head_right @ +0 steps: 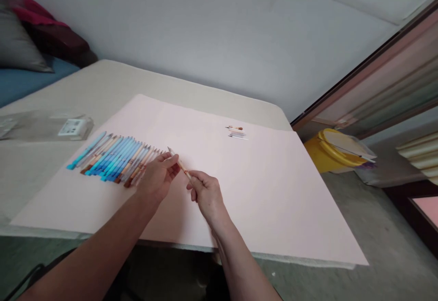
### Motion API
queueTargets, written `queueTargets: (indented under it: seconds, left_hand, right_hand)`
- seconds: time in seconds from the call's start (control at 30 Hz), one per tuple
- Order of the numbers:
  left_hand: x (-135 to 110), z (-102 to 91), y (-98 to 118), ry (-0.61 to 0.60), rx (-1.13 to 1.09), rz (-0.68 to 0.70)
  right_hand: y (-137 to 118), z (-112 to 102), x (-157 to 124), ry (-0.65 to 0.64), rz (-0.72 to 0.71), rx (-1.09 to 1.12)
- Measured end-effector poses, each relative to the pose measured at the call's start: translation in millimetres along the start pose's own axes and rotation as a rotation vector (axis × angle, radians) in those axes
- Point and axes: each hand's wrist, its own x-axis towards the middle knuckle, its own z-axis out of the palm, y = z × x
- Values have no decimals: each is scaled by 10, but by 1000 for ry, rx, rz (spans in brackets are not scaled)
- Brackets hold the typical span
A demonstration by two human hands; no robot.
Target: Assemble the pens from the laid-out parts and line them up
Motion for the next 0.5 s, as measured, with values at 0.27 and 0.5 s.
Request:
queueTargets:
  seconds: [0.27, 0.5]
  left_hand:
    - [-13, 4, 22, -60, -5, 51]
    - [5, -1, 16, -22, -14, 41]
  right_hand:
    - [-11, -8, -1, 0, 1, -10]
    - [-17, -5, -7, -7, 4, -8]
